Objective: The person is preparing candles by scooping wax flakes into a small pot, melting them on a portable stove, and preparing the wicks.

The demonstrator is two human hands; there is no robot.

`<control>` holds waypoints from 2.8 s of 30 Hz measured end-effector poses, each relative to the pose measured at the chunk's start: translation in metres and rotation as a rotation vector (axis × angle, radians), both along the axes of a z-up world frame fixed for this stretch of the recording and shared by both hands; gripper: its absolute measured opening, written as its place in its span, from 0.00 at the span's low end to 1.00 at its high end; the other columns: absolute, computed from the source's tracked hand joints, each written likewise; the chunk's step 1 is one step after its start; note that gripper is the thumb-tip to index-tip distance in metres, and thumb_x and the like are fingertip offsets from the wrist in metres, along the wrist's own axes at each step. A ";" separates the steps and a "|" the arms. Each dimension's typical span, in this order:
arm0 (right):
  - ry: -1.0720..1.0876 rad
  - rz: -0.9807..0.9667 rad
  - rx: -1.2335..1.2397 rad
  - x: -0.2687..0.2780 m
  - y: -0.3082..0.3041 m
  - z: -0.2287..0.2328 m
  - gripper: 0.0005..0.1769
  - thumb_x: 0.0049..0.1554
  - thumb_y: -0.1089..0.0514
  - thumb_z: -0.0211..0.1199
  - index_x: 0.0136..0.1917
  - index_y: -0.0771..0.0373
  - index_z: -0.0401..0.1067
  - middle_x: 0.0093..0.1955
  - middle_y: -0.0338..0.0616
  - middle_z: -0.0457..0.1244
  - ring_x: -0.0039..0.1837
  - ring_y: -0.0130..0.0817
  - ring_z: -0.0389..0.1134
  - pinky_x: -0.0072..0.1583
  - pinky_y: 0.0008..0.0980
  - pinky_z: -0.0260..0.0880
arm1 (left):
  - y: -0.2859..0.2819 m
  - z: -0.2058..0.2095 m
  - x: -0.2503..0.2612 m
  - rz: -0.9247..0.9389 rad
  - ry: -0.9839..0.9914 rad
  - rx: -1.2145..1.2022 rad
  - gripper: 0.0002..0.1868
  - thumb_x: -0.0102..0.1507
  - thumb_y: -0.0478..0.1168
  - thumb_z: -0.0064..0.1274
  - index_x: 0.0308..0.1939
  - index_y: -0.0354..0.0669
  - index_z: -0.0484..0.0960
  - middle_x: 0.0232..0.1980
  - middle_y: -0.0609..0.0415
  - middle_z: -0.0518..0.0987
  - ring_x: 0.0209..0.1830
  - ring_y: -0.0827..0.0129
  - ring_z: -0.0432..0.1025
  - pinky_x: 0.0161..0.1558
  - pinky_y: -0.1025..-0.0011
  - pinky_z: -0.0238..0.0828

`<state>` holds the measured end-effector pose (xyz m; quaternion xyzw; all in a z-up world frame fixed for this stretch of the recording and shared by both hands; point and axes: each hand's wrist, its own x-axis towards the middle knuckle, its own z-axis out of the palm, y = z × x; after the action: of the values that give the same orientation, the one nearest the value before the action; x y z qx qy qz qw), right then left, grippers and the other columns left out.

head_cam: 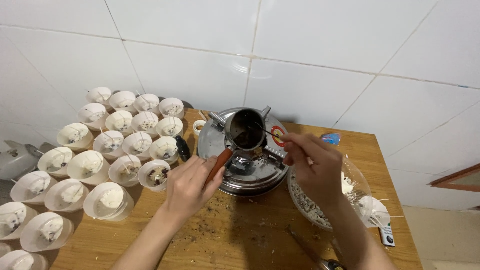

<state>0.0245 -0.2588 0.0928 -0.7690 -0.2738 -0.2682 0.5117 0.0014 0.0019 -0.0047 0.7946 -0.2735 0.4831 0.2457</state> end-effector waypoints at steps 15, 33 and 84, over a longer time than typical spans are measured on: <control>0.559 0.241 0.598 0.022 -0.006 -0.037 0.18 0.70 0.56 0.51 0.56 0.75 0.74 0.36 0.53 0.65 0.32 0.37 0.71 0.35 0.37 0.79 | 0.002 0.006 -0.001 0.002 -0.025 0.002 0.07 0.63 0.36 0.60 0.41 0.35 0.82 0.24 0.51 0.75 0.21 0.61 0.72 0.19 0.72 0.70; 0.093 0.107 0.259 0.004 -0.008 -0.019 0.16 0.67 0.57 0.56 0.45 0.71 0.75 0.28 0.51 0.65 0.28 0.39 0.71 0.35 0.39 0.79 | -0.003 0.014 -0.005 -0.038 0.002 -0.072 0.07 0.62 0.36 0.61 0.39 0.35 0.82 0.22 0.50 0.75 0.18 0.61 0.71 0.16 0.72 0.66; 0.472 0.412 -0.833 -0.061 0.029 -0.002 0.10 0.61 0.55 0.56 0.43 0.53 0.78 0.36 0.31 0.72 0.38 0.29 0.71 0.45 0.30 0.68 | -0.017 -0.040 -0.202 0.031 0.885 -0.595 0.07 0.63 0.41 0.59 0.41 0.44 0.81 0.28 0.63 0.78 0.22 0.77 0.64 0.26 0.77 0.60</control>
<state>-0.0368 -0.2302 0.0911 -0.8770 -0.3801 0.1507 0.2522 -0.2009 -0.0147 -0.0447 0.8224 0.0170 0.1621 0.5451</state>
